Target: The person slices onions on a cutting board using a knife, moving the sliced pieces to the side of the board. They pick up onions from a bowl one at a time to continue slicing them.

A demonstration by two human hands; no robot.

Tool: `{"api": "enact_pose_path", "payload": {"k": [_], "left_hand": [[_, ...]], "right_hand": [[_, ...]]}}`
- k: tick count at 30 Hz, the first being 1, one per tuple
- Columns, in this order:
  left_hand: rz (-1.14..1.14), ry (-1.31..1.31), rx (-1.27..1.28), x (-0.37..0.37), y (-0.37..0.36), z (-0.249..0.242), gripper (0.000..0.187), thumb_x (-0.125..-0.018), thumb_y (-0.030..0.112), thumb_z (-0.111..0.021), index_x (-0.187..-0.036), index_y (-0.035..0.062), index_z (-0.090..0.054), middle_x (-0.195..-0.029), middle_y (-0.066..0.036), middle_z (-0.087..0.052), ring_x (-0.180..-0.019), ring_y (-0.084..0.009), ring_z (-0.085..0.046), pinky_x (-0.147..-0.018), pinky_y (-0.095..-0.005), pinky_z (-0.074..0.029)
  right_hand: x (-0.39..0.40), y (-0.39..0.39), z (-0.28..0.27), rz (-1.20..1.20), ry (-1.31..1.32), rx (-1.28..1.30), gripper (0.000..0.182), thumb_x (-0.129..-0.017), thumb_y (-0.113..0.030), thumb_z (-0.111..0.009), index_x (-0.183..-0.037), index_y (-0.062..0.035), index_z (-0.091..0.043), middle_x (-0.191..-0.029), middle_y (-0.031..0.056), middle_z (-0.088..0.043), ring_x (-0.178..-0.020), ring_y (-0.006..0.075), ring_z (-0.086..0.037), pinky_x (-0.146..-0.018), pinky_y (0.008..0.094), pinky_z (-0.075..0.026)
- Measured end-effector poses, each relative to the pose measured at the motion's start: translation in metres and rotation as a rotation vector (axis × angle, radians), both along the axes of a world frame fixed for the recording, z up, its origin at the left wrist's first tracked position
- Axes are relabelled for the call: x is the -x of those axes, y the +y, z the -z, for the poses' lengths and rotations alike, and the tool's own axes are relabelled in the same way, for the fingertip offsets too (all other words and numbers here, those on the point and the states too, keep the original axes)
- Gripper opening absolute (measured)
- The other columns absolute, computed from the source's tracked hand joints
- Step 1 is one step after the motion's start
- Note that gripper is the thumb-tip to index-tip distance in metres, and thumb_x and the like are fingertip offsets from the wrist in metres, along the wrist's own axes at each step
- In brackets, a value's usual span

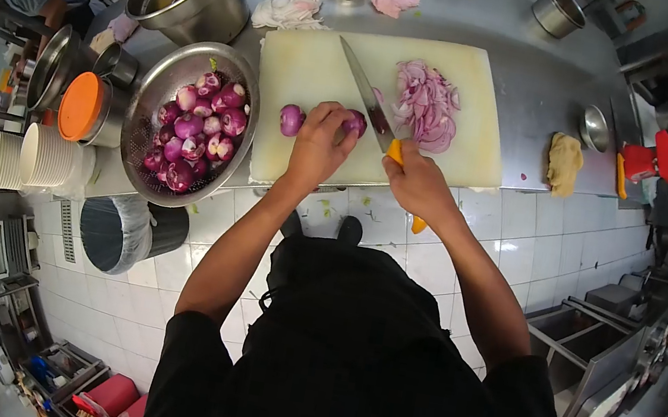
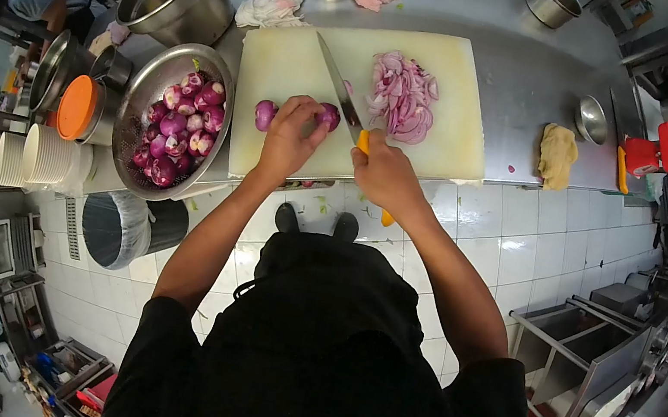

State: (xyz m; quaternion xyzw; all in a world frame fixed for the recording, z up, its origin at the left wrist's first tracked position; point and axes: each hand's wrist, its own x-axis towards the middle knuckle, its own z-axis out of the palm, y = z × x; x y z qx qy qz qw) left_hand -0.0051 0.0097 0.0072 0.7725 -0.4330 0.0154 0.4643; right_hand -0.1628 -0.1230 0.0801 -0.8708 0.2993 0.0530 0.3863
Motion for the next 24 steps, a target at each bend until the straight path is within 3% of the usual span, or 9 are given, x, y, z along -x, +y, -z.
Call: {"api": "enact_pose_path", "payload": {"k": [7, 10, 13, 16, 19, 22, 24], "left_hand": [[-0.046, 0.164, 0.054, 0.000, -0.002, 0.013, 0.019, -0.086, 0.007, -0.073, -0.103, -0.0002, -0.073, -0.108, -0.015, -0.068, -0.101, -0.0352, -0.067, -0.089, -0.0420, -0.055], [-0.049, 0.144, 0.075, 0.000, -0.004, 0.015, 0.020, -0.085, 0.007, -0.074, -0.104, -0.0003, -0.073, -0.110, -0.015, -0.069, -0.100, -0.0351, -0.067, -0.088, -0.0420, -0.055], [-0.057, 0.103, 0.061, 0.001, -0.004, 0.010, 0.023, -0.084, 0.006, -0.075, -0.105, -0.0004, -0.073, -0.111, -0.015, -0.069, -0.100, -0.0350, -0.067, -0.088, -0.0421, -0.055], [-0.047, 0.105, 0.053, -0.001, -0.003, 0.010, 0.025, -0.083, 0.005, -0.075, -0.106, -0.0006, -0.073, -0.111, -0.015, -0.069, -0.100, -0.0350, -0.067, -0.088, -0.0420, -0.056], [-0.057, 0.126, 0.038, -0.001, -0.002, 0.010, 0.025, -0.082, 0.005, -0.075, -0.107, -0.0007, -0.073, -0.112, -0.015, -0.069, -0.100, -0.0351, -0.068, -0.087, -0.0413, -0.056], [-0.074, 0.059, 0.079, -0.001, -0.003, 0.013, 0.025, -0.082, 0.005, -0.074, -0.106, -0.0009, -0.073, -0.111, -0.015, -0.070, -0.100, -0.0346, -0.068, -0.086, -0.0410, -0.057], [-0.076, 0.075, 0.089, 0.001, -0.002, 0.011, 0.024, -0.082, 0.005, -0.075, -0.105, -0.0010, -0.073, -0.111, -0.015, -0.070, -0.100, -0.0345, -0.068, -0.086, -0.0410, -0.057]], "right_hand": [[0.008, 0.019, -0.050, -0.055, 0.152, -0.009, 0.031, -0.101, -0.020, -0.053, -0.113, 0.0074, -0.044, -0.087, 0.0385, -0.067, -0.089, 0.0559, -0.066, -0.082, 0.0614, -0.050], [0.007, 0.027, -0.045, -0.042, 0.162, -0.004, 0.031, -0.101, -0.020, -0.054, -0.113, 0.0067, -0.044, -0.087, 0.0382, -0.067, -0.087, 0.0565, -0.066, -0.082, 0.0618, -0.051], [-0.010, 0.024, 0.006, -0.059, 0.019, 0.101, 0.029, -0.101, -0.019, -0.053, -0.113, 0.0060, -0.044, -0.087, 0.0362, -0.067, -0.084, 0.0560, -0.066, -0.080, 0.0622, -0.051], [-0.046, 0.000, 0.034, -0.009, -0.033, 0.009, 0.030, -0.103, -0.023, -0.055, -0.113, 0.0025, -0.042, -0.083, 0.0308, -0.067, -0.066, 0.0452, -0.069, -0.064, 0.0531, -0.055], [-0.052, -0.004, 0.010, 0.023, -0.040, -0.089, 0.032, -0.103, -0.024, -0.056, -0.112, 0.0031, -0.042, -0.081, 0.0300, -0.067, -0.057, 0.0414, -0.067, -0.056, 0.0493, -0.055], [-0.035, 0.012, -0.051, 0.020, 0.230, -0.173, 0.031, -0.101, -0.019, -0.053, -0.117, 0.0054, -0.042, -0.088, 0.0346, -0.068, -0.082, 0.0551, -0.067, -0.076, 0.0622, -0.052], [-0.019, 0.022, -0.028, -0.033, 0.123, -0.028, 0.031, -0.101, -0.018, -0.054, -0.117, 0.0053, -0.042, -0.086, 0.0347, -0.068, -0.083, 0.0550, -0.067, -0.076, 0.0621, -0.052]]}}
